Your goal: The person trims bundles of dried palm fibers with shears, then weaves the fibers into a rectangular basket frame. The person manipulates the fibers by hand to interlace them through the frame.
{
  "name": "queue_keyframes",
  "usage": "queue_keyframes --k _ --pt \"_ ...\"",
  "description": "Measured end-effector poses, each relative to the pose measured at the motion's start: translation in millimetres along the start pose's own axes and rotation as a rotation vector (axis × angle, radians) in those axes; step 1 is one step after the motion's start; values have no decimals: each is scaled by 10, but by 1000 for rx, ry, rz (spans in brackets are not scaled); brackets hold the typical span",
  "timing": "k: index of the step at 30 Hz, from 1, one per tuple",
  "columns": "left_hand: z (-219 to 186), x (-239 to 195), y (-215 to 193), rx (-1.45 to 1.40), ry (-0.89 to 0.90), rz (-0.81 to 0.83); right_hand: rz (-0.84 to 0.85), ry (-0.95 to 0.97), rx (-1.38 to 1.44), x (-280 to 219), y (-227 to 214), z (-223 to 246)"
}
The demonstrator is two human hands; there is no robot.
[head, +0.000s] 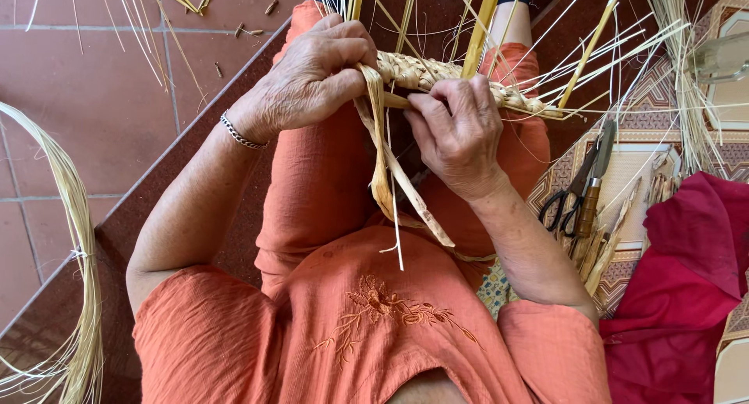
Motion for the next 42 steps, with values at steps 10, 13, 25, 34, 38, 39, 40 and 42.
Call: queue_keyframes --k 10,13,25,34,38,39,40,42 --pt "21 28 -70 -63 -105 -4 110 942 1511 -554 415 -216" --pt "25 47 -15 -156 -113 42 149 941 1642 -537 516 -251" --pt "-210 43 -97 84 70 -80 150 1105 1700 -671 954 -262" --pt "-88 -94 14 172 -84 -233 121 776 921 -529 249 -560" --pt "-352 -101 85 365 126 -243 222 885 1484 -490 483 -341" --pt "-410 -89 95 415 169 -260 238 879 1582 -455 507 -287" --pt "-467 -91 107 462 210 -277 220 861 1604 -426 496 -275" --pt "-508 -75 132 514 241 -269 184 824 1644 -369 474 -263"
Point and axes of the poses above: each hand's wrist, its own x-axis towards the middle knuckle, its own y-axis out of the palm, z = x × y, the point moved 10 cm from there along x, towards the middle knuckle, and after that the axes turned 8 degrees about x, right-handed, at the moved point
